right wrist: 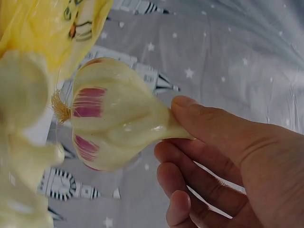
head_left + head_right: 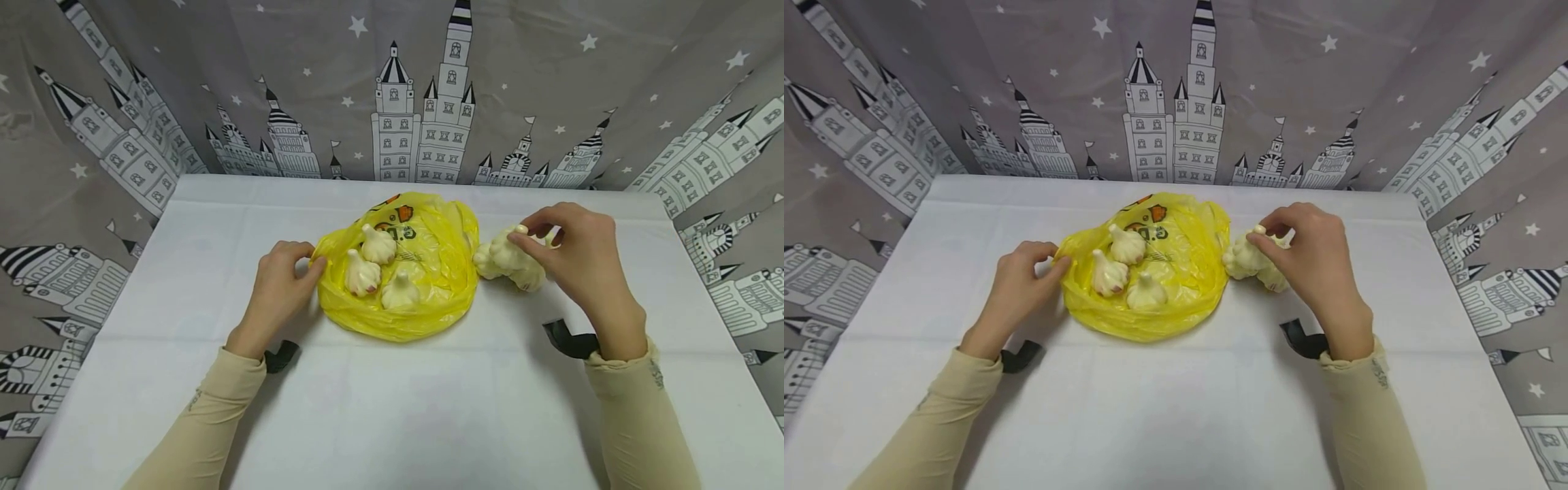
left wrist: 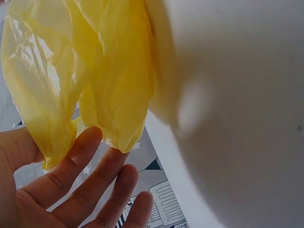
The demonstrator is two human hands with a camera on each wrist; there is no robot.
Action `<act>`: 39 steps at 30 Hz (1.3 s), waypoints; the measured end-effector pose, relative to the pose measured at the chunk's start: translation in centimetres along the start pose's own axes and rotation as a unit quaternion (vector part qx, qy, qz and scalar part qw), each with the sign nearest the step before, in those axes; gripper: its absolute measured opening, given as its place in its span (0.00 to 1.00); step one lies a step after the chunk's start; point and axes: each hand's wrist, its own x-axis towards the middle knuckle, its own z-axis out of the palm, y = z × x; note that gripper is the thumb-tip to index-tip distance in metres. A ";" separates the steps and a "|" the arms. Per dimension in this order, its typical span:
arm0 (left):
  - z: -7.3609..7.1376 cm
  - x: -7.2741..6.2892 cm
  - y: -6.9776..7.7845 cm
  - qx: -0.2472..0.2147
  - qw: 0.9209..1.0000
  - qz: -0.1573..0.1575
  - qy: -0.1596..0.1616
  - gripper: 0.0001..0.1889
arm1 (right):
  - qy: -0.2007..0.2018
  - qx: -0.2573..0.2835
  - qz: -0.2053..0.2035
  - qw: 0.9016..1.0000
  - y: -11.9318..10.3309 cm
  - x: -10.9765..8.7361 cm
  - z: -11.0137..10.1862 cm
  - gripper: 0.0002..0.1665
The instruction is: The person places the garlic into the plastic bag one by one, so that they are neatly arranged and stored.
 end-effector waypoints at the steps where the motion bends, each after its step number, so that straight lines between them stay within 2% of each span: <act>1: 0.0 0.0 0.0 0.000 1.000 0.001 0.000 0.11 | -0.006 0.002 -0.001 1.000 -0.3 0.2 0.3 0.09; 9: 0.0 0.0 -0.1 -0.002 1.000 0.003 0.002 0.12 | -0.051 0.026 0.005 0.998 -2.0 1.7 3.1 0.11; 19: 0.1 -0.1 0.0 -0.004 1.000 0.000 0.000 0.12 | -0.093 0.045 -0.015 0.995 -4.0 3.0 6.0 0.13; 25: 0.0 -0.1 0.0 -0.003 1.000 0.007 0.004 0.11 | -0.103 0.057 -0.048 0.992 -5.3 3.5 7.5 0.13; 30: -0.1 0.0 0.1 -0.005 1.000 0.011 0.008 0.10 | -0.092 0.063 -0.066 0.992 -5.9 3.4 8.3 0.13; 33: -0.1 0.0 0.0 -0.005 1.000 0.012 0.011 0.10 | -0.090 0.067 -0.065 0.992 -6.1 3.4 8.5 0.13; 39: -0.2 0.0 -0.2 -0.005 1.000 0.018 0.013 0.10 | -0.112 0.064 -0.048 0.990 -6.0 3.2 9.7 0.13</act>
